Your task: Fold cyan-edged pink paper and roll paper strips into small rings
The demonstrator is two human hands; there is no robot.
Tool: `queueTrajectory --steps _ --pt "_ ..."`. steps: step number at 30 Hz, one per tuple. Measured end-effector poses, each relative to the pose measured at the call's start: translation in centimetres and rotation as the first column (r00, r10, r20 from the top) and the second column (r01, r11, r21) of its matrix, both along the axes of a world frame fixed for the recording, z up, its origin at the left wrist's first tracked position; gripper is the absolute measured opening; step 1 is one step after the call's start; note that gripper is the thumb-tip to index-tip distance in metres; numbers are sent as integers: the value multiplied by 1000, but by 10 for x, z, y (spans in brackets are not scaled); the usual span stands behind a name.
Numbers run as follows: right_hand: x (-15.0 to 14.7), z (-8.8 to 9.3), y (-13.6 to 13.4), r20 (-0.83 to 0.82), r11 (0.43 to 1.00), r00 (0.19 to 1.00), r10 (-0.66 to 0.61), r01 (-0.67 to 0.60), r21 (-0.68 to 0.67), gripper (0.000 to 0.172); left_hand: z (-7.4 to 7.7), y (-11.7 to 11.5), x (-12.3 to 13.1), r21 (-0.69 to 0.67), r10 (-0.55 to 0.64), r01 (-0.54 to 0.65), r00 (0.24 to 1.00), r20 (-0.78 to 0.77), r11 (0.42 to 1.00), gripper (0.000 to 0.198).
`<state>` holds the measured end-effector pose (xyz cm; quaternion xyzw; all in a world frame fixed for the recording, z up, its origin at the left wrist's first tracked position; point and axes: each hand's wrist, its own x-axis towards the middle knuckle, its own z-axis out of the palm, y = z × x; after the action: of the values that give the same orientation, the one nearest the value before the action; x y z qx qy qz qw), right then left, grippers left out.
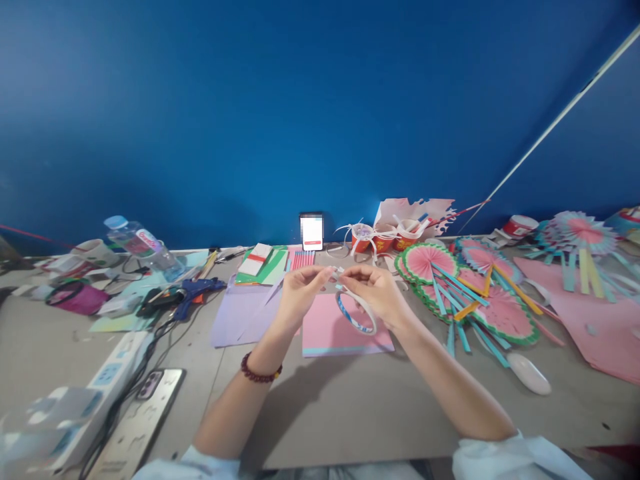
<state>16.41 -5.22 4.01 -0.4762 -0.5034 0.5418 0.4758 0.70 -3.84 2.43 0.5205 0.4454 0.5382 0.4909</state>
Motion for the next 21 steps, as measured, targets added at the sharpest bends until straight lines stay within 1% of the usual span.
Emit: queueTrajectory --steps 3,10,13,17,21 --pt "0 1 1 -26 1000 1000 15 -15 9 24 2 -1 1 16 -35 35 999 -8 999 26" --pt "2 -13 6 -67 996 996 66 -62 58 35 0 -1 -2 23 35 -35 999 21 999 27" --pt "2 -16 8 -65 995 995 74 -70 66 33 0 1 -5 18 52 -52 998 20 998 27" --pt "2 -14 7 -70 995 992 103 -101 26 30 3 0 -6 10 27 -27 1000 1 1000 26" --pt "3 -13 6 -86 991 987 132 -132 9 30 6 0 -6 0 39 -39 999 -13 999 26"
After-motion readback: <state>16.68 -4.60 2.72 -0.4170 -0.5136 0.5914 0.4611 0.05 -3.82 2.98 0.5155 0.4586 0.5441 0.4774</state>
